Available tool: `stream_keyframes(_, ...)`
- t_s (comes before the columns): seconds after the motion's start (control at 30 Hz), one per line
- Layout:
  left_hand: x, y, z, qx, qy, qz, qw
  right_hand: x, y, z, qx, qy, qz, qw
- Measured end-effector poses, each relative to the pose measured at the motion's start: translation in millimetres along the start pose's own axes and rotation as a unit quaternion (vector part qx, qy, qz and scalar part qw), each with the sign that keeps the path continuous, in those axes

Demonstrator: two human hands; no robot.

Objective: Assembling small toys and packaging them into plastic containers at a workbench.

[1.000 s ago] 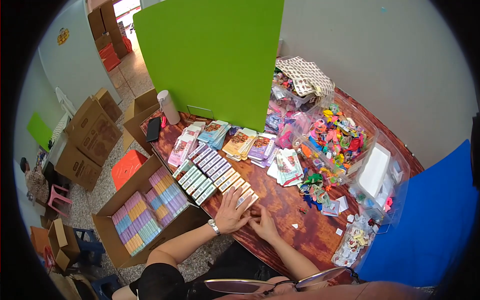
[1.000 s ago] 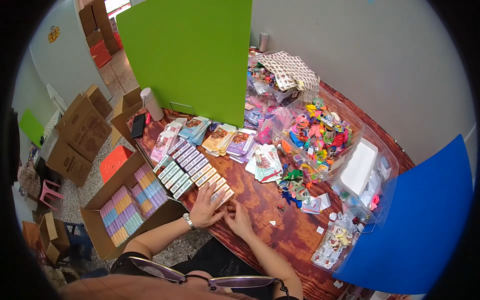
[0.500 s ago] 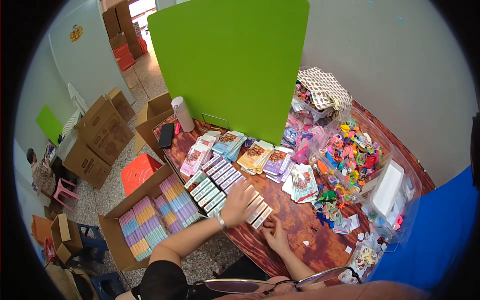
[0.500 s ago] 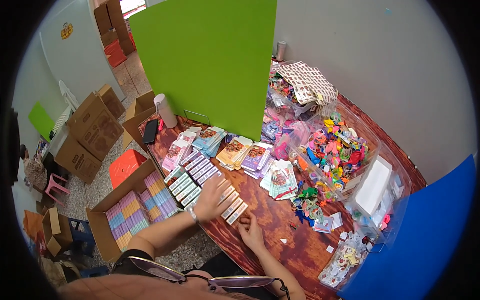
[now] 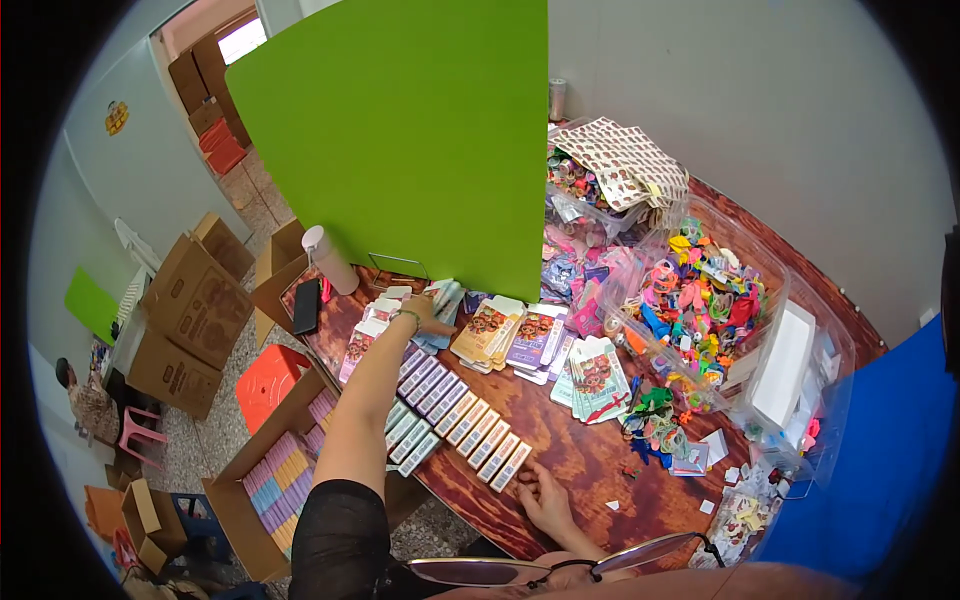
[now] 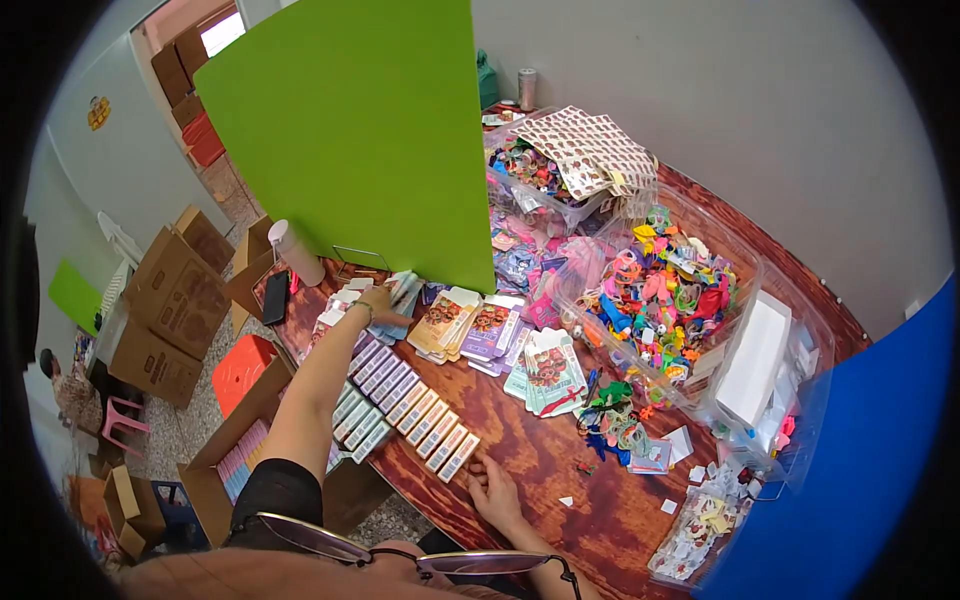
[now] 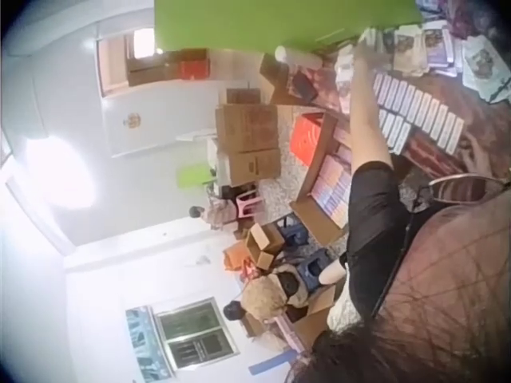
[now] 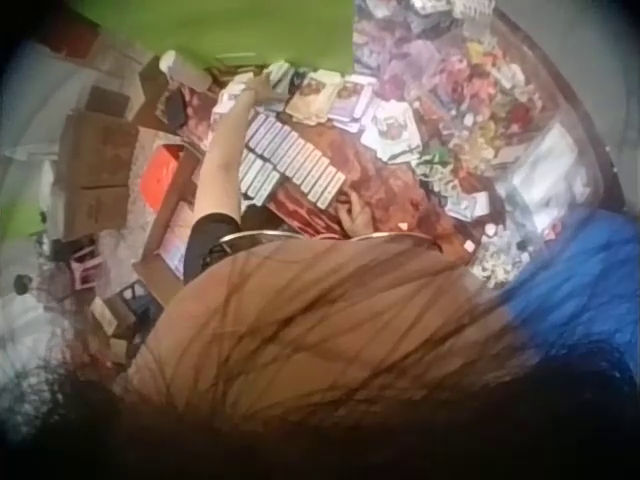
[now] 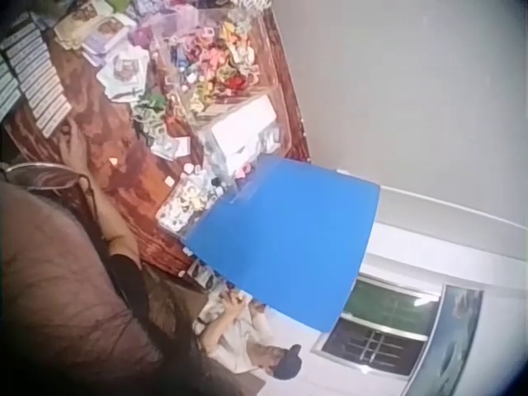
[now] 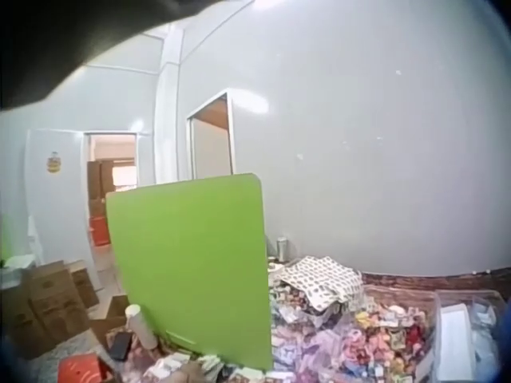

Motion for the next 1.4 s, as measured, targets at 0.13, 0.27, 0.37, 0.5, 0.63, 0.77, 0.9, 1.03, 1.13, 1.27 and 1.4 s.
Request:
stream_keyframes(0.13,-4.3,-5.4,15.0,0.081,0.002,-0.007,0.997,-0.4,3.5,2.3,0.015,0.0,-0.002,1.0)
stream_keyframes(0.27,3.2,0.9,26.7,0.14,-0.003,-0.047,0.989,-0.7,2.4,3.2,0.04,0.02,0.006,0.999)
stream_keyframes(0.37,9.5,11.1,17.6,0.146,-0.002,-0.064,0.987,-1.2,3.6,2.9,0.045,0.027,0.003,0.999)
stream_keyframes(0.5,13.0,5.1,20.1,0.151,0.007,-0.018,0.988,-0.7,3.3,9.6,0.038,0.011,0.008,0.999)
stream_keyframes(0.63,6.6,3.2,23.5,0.119,0.011,-0.061,0.991,-1.1,2.6,6.4,0.037,-0.003,0.005,0.999)
stream_keyframes(0.77,3.5,2.3,18.8,0.118,0.0,-0.057,0.991,-1.3,2.2,3.4,0.036,-0.009,0.009,0.999)
stream_keyframes(0.9,5.8,3.6,13.0,0.117,0.003,-0.044,0.992,-0.7,2.9,4.2,0.034,-0.006,0.006,0.999)
stream_keyframes(1.03,8.4,3.9,11.0,0.103,0.012,-0.041,0.994,0.0,2.1,2.8,0.04,-0.004,0.006,0.999)
stream_keyframes(1.13,8.3,2.6,14.6,0.108,0.004,-0.046,0.993,0.1,0.5,2.5,0.025,-0.007,0.007,1.0)
stream_keyframes(1.27,3.4,2.8,12.8,0.109,0.008,-0.041,0.993,-0.5,3.2,5.1,0.034,-0.003,0.007,0.999)
stream_keyframes(1.4,4.9,1.9,17.4,0.105,0.02,-0.043,0.993,-1.5,1.2,3.9,0.029,-0.006,0.016,0.999)
Point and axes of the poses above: each hand's wrist, its own x-axis away from the middle knuckle, its own y-axis out of the back of the hand, z = x × y, the point moved 9 cm from there along -x, towards the middle knuckle, and after that the axes turned 4 degrees about -y, right-handed, at the moved point
